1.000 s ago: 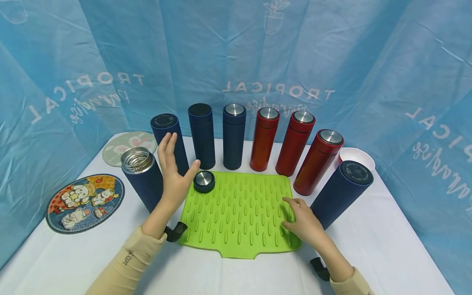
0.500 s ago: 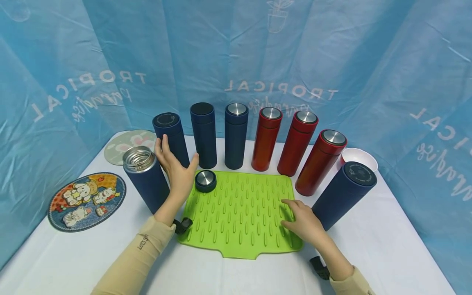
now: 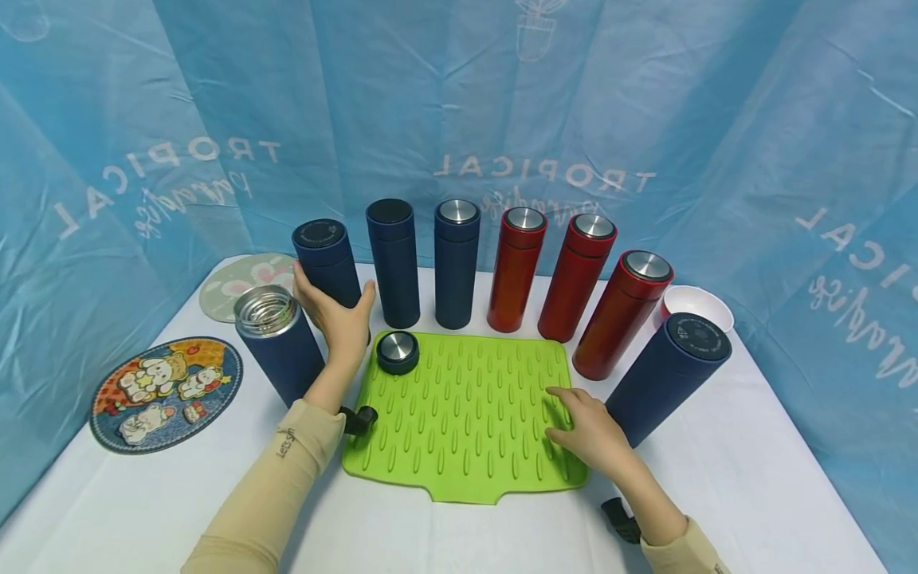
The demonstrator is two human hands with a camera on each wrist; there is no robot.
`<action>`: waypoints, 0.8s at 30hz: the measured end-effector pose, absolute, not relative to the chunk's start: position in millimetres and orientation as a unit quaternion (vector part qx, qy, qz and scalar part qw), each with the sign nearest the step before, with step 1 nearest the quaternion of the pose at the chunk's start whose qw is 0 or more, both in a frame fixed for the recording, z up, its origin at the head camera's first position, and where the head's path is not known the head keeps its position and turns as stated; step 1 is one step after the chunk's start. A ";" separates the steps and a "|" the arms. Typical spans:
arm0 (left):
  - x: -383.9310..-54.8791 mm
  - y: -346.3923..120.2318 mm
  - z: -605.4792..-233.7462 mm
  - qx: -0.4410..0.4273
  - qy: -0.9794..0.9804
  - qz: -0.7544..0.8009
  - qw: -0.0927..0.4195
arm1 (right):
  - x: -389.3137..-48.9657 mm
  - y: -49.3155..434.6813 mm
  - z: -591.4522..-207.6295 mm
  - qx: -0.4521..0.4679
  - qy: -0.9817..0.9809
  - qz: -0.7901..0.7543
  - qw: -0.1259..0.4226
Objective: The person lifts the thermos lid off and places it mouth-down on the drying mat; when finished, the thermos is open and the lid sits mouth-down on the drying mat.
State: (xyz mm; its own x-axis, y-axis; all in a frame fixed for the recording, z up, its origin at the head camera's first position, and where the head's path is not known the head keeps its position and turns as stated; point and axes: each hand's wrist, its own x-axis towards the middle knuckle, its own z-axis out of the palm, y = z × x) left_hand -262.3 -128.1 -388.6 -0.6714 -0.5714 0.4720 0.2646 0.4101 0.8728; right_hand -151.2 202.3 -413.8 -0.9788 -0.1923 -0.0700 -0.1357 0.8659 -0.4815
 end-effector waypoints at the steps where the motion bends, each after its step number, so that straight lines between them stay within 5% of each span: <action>1: -263.9 -128.9 -388.6 0.112 -0.739 -0.538 0.391 | -151.3 202.3 -413.9 -0.084 0.964 -0.246 0.058; 24: -274.3 -139.3 -391.9 0.147 -0.707 -0.595 0.353 | -151.5 202.3 -413.4 -0.086 0.964 -0.245 0.057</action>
